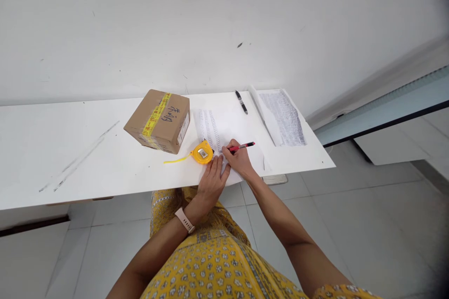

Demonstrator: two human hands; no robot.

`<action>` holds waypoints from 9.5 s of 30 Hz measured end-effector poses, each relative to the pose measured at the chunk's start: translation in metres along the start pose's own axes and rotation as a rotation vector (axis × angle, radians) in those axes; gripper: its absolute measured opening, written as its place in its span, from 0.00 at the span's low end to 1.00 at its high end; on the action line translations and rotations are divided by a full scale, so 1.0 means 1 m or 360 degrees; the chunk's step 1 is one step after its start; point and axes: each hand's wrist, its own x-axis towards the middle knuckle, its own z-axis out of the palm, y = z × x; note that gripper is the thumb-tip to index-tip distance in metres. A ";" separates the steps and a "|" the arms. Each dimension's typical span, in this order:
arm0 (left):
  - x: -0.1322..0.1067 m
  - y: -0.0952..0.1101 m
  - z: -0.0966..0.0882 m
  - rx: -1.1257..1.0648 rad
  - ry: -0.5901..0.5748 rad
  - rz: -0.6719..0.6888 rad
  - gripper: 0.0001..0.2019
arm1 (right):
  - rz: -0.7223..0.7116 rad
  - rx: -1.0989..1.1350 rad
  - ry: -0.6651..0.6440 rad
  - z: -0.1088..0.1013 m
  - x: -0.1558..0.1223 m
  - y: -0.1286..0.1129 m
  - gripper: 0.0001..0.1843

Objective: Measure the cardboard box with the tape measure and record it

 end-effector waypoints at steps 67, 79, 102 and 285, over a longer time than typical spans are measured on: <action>0.000 -0.001 0.000 -0.0072 -0.0017 0.0002 0.25 | -0.0026 -0.0066 0.0037 0.000 0.001 0.004 0.13; 0.000 -0.001 0.000 -0.0064 -0.0022 -0.0013 0.25 | -0.0047 -0.0067 0.0061 0.000 0.001 0.003 0.13; 0.000 -0.002 -0.002 -0.0051 -0.0010 -0.0003 0.25 | -0.0024 -0.0123 0.0062 0.001 0.001 0.003 0.13; -0.062 -0.325 -0.202 -0.2679 -0.0480 -0.1087 0.33 | 0.0155 0.0652 -0.0695 0.082 0.021 -0.142 0.27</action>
